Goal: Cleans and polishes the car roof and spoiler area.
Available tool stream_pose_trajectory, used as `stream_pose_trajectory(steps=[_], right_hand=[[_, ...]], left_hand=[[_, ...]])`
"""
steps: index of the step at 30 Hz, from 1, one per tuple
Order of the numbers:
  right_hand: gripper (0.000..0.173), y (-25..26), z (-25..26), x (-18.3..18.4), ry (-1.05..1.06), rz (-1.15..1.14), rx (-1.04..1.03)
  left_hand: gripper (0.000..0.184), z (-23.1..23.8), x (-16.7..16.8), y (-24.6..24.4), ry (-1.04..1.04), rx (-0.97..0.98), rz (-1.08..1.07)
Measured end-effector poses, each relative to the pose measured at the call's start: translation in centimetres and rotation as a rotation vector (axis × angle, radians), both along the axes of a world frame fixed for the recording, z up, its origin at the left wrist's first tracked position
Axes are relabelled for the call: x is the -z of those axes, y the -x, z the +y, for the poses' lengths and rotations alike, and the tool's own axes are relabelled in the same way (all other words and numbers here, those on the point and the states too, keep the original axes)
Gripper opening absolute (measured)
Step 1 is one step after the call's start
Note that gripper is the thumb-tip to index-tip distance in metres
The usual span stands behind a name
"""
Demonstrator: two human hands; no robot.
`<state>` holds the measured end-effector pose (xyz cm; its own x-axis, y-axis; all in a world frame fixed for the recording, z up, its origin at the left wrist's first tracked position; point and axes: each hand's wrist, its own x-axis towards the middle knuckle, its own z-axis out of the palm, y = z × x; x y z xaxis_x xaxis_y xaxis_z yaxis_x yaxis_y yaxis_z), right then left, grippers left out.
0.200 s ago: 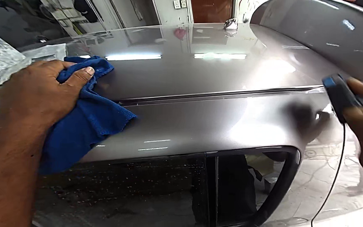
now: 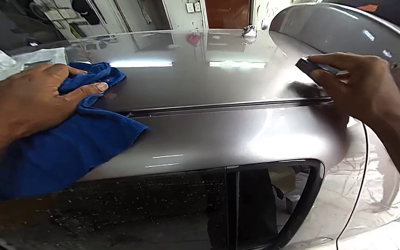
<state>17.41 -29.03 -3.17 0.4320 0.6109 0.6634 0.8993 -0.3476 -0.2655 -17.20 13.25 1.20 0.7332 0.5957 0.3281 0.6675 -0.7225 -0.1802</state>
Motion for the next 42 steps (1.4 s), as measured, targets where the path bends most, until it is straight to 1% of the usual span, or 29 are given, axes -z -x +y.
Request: stream_pose_trajectory(steps=[1, 2, 5, 7, 10, 14, 18, 21, 24, 26, 27, 29, 31, 34, 36, 37, 40, 41, 42], right_hand=[[0.035, -0.4, 1.0, -0.6, 0.040, -0.011, 0.015], [0.034, -0.8, 1.9, -1.1, 0.073, -0.026, 0.022], [0.033, -1.2, 3.9, -1.9, 0.147, -0.016, 0.061], [0.032, -1.2, 4.6, -1.9, 0.177, -0.011, 0.096], [0.033, -0.6, 4.9, -1.5, 0.199, -0.064, 0.116], [0.034, -0.1, 5.6, -1.2, 0.194, -0.125, 0.159], [0.030, -0.4, 6.6, -1.9, 0.204, -0.041, 0.217], [0.029, 1.0, 6.3, -1.7, 0.191, -0.090, 0.197], [0.029, 0.3, 6.9, -1.6, 0.181, -0.082, 0.215], [0.028, -0.3, 7.3, -1.8, 0.186, -0.029, 0.265], [0.028, -0.2, 7.3, -1.9, 0.187, -0.027, 0.272], [0.029, 1.2, 6.7, -1.6, 0.189, -0.074, 0.252], [0.029, 2.4, 6.6, -1.5, 0.173, -0.107, 0.234], [0.027, 0.7, 7.2, -1.3, 0.157, -0.069, 0.259], [0.026, -0.3, 7.5, -1.5, 0.158, -0.066, 0.281], [0.027, 0.0, 7.4, -1.5, 0.156, -0.077, 0.273], [0.033, 1.7, 6.6, -1.1, 0.146, -0.145, 0.219], [0.035, 1.4, 6.6, -0.9, 0.138, -0.167, 0.222], [0.033, 0.9, 6.8, -0.9, 0.132, -0.168, 0.222]], left_hand=[[0.065, 3.7, 1.4, 1.7, 0.019, 0.213, -0.184], [0.064, 5.4, 2.0, 2.4, 0.070, 0.277, -0.283], [0.057, 5.2, 2.5, 2.6, 0.162, 0.254, -0.397], [0.059, 5.1, 2.8, 2.5, 0.167, 0.263, -0.426], [0.068, 3.9, 2.5, 2.3, 0.173, 0.358, -0.414], [0.065, 5.4, 3.7, 2.0, 0.162, 0.461, -0.519], [0.064, 6.0, 4.3, 1.9, 0.155, 0.502, -0.578], [0.064, 5.2, 4.1, 1.9, 0.160, 0.506, -0.591], [0.064, 5.2, 4.1, 2.1, 0.153, 0.499, -0.577], [0.059, 4.9, 3.9, 2.1, 0.146, 0.505, -0.561], [0.055, 4.5, 3.6, 2.2, 0.154, 0.498, -0.553], [0.054, 4.0, 3.2, 2.2, 0.169, 0.489, -0.542], [0.057, 3.5, 2.8, 2.2, 0.146, 0.461, -0.522], [0.068, 3.5, 2.1, 2.4, 0.121, 0.385, -0.416], [0.074, 3.9, 2.4, 2.6, 0.086, 0.388, -0.406], [0.076, 3.9, 2.6, 2.7, 0.081, 0.390, -0.407], [0.077, 4.1, 2.9, 2.7, 0.076, 0.384, -0.426], [0.077, 4.2, 2.9, 2.7, 0.073, 0.382, -0.431], [0.076, 4.2, 2.9, 2.6, 0.072, 0.380, -0.427]])
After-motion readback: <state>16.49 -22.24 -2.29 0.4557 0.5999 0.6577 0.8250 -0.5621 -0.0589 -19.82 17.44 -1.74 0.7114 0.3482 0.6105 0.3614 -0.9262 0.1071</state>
